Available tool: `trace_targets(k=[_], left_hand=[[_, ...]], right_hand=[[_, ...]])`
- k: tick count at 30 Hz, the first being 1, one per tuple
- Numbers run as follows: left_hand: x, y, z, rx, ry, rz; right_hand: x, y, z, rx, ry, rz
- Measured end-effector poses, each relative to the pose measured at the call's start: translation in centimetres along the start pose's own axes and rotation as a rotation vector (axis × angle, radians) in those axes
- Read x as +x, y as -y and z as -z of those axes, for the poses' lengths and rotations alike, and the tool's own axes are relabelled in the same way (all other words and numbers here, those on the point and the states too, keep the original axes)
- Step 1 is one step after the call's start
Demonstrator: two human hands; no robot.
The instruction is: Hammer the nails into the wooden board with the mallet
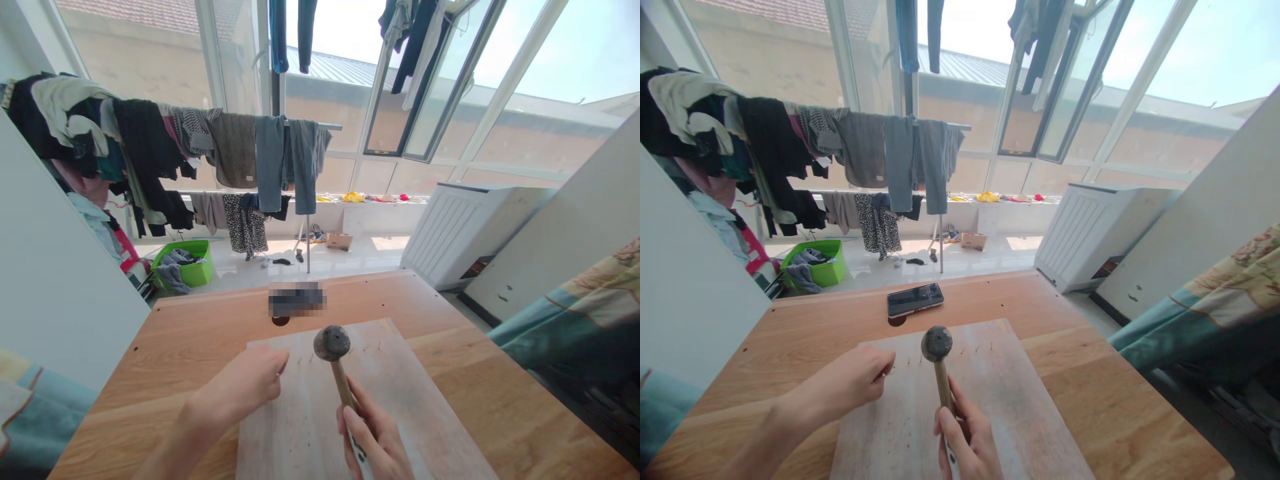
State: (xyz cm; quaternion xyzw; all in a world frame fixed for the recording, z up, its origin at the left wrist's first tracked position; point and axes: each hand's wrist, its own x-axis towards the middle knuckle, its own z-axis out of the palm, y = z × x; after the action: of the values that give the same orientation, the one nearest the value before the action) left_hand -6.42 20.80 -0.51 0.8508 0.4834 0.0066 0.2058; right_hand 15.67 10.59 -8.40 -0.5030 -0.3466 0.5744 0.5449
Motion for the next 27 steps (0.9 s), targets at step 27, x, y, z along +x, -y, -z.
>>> trace_targets(k=[27], left_hand=[[2.7, 3.5, -2.4, -0.609, -0.102, -0.125]], right_hand=[[-0.1, -0.7, -0.1, 0.01, -0.018, -0.011]])
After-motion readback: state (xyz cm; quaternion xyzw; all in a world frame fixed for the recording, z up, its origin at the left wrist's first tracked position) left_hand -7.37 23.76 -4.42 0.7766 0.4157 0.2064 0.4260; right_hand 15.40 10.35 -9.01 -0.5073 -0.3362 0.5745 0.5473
